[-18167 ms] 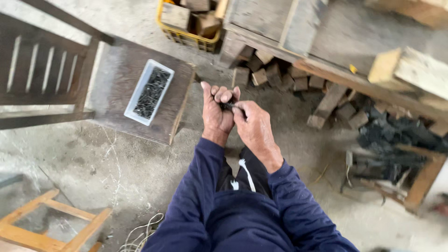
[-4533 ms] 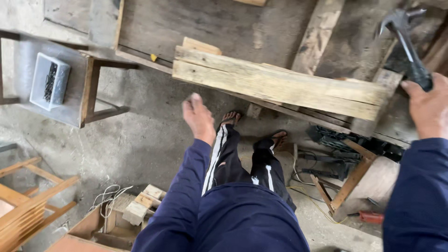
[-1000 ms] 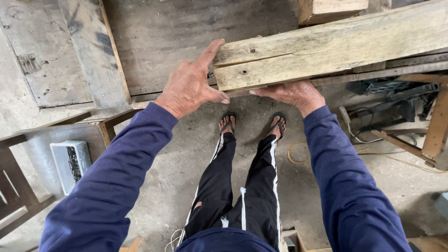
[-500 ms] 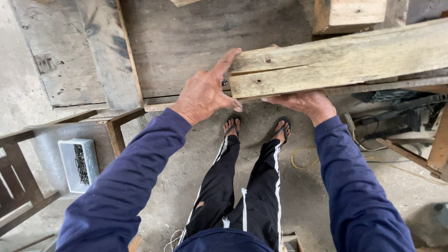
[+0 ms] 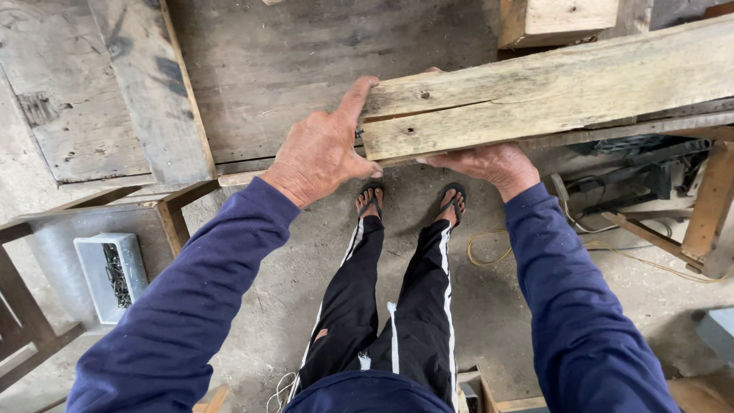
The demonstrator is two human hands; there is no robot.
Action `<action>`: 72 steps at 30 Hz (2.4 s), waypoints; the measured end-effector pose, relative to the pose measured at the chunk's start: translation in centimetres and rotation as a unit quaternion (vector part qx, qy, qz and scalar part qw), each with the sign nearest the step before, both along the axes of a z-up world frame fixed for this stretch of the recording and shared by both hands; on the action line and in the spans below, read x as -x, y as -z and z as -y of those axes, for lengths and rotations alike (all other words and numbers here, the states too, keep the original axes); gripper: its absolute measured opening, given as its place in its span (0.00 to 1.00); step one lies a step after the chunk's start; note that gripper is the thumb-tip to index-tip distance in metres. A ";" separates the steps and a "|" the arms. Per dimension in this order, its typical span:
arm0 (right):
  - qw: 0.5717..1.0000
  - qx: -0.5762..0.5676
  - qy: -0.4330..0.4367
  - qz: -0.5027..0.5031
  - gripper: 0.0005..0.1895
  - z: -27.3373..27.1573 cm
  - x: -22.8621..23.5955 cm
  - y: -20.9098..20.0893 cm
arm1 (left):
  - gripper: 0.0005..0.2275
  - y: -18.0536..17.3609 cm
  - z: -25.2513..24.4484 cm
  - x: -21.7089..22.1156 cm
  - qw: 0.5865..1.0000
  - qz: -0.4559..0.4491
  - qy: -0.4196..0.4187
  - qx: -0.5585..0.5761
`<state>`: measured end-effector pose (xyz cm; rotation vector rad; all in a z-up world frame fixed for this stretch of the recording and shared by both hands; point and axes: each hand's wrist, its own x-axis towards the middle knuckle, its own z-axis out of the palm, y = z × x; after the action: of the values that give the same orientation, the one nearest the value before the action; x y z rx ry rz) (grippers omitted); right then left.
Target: The person assembles small wooden blocks into a structure using a hammer and nails. They pick up blocks, align them, and hammer nails to secure them together.
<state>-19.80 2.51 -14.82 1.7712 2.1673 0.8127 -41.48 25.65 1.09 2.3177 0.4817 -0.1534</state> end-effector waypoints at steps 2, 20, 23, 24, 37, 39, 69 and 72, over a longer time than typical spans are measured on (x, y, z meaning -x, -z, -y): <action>0.998 0.013 0.026 -0.057 0.41 -0.6 0.3 -1.1 | 0.51 -0.1 0.2 0.1 1.000 -0.001 0.000 -0.020; 0.928 0.032 0.058 -0.366 0.42 -1.6 0.4 -2.8 | 0.48 0.5 0.2 0.7 0.992 -0.005 -0.067 0.105; 0.978 0.021 0.051 -0.202 0.42 -1.6 0.7 -3.2 | 0.50 0.7 0.8 0.9 0.993 0.042 -0.052 0.099; 0.974 0.020 0.067 -0.217 0.43 -2.0 0.5 -3.3 | 0.50 0.7 0.7 0.7 0.993 0.077 -0.040 0.087; 0.791 0.284 0.353 -0.410 0.34 -0.4 5.7 -11.6 | 0.54 1.5 0.6 0.8 0.998 0.007 -0.043 0.042; 0.883 -0.033 0.164 -0.439 0.20 0.6 8.6 -16.3 | 0.55 1.4 0.5 0.6 0.996 0.002 -0.054 0.073; 0.788 0.022 0.209 -0.578 0.06 -3.1 10.7 -18.4 | 0.19 1.3 9.8 0.8 0.790 0.174 -0.534 0.247; 0.811 -0.022 0.228 -0.538 0.09 0.4 12.1 -16.8 | 0.20 0.5 8.4 0.9 0.798 0.130 -0.527 0.261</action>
<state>-31.91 2.12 1.95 3.0649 1.9540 -0.4133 -42.33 17.23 0.58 1.2416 1.3103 0.5087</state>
